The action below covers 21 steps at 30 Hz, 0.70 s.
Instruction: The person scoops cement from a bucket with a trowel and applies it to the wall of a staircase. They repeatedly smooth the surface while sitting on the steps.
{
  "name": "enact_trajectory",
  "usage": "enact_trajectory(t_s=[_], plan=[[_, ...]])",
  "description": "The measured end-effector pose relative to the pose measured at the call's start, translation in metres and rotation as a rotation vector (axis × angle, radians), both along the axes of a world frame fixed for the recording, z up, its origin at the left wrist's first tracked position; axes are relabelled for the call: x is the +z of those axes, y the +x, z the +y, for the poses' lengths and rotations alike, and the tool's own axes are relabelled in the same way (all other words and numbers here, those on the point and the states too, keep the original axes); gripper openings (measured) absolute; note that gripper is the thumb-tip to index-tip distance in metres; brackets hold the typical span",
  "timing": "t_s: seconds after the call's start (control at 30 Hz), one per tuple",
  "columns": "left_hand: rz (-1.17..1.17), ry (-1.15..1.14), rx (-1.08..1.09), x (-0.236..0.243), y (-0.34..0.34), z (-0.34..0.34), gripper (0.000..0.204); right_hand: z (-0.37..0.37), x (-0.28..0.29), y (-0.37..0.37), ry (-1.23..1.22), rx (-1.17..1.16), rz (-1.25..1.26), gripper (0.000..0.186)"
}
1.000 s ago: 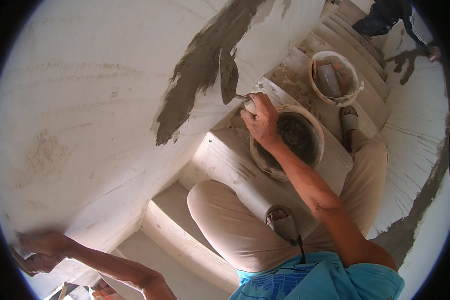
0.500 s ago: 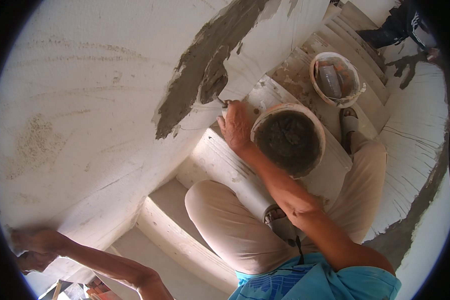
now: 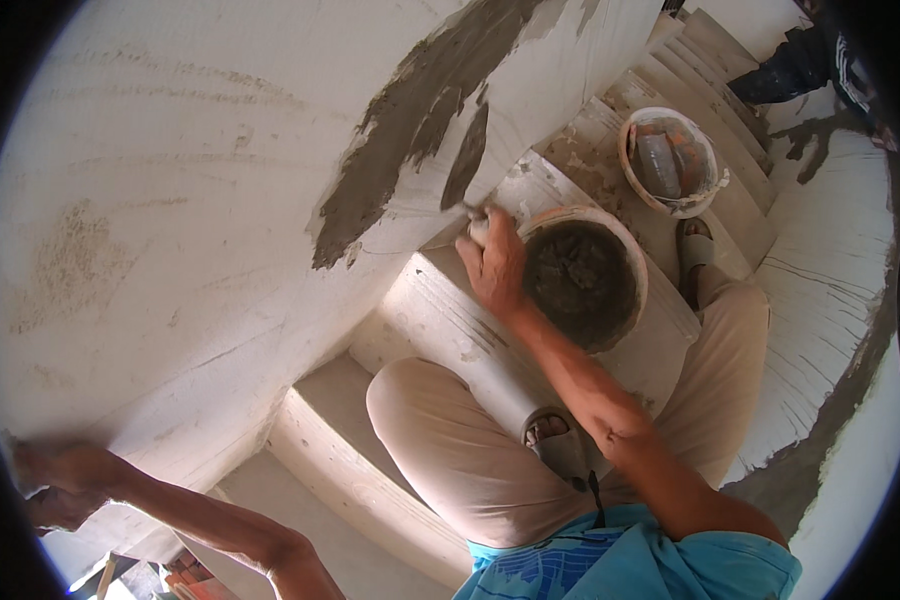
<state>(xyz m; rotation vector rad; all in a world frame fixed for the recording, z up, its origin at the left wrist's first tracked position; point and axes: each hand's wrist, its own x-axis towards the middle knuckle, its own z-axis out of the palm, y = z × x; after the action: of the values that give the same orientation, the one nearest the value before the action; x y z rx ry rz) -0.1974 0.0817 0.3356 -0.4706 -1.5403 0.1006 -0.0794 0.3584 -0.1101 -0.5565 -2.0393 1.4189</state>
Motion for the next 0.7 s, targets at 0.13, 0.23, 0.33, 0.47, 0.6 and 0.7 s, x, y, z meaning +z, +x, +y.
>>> enact_trajectory(t_s=[0.13,0.23,0.33,0.47,0.6,0.7], plan=[[-0.029,0.018,-0.015,0.001,-0.001,-0.005,0.046,0.023,0.008,-0.031,0.072,-0.009,0.031,0.042],[-0.060,0.034,-0.025,0.002,-0.002,-0.011,0.046,0.019,0.005,-0.034,0.142,0.013,0.029,0.040],[-0.098,0.054,-0.046,0.004,-0.004,-0.015,0.047,0.004,-0.008,-0.021,0.221,0.106,-0.026,0.041],[-0.152,0.075,-0.062,0.005,-0.007,-0.023,0.047,-0.012,-0.017,0.008,0.236,0.282,-0.027,0.043],[-0.206,0.102,-0.083,0.005,-0.009,-0.030,0.048,-0.004,-0.012,0.006,0.135,0.130,0.030,0.044],[-0.244,0.114,-0.101,0.008,-0.011,-0.041,0.048,0.013,-0.002,-0.017,0.103,0.010,0.044,0.044]])
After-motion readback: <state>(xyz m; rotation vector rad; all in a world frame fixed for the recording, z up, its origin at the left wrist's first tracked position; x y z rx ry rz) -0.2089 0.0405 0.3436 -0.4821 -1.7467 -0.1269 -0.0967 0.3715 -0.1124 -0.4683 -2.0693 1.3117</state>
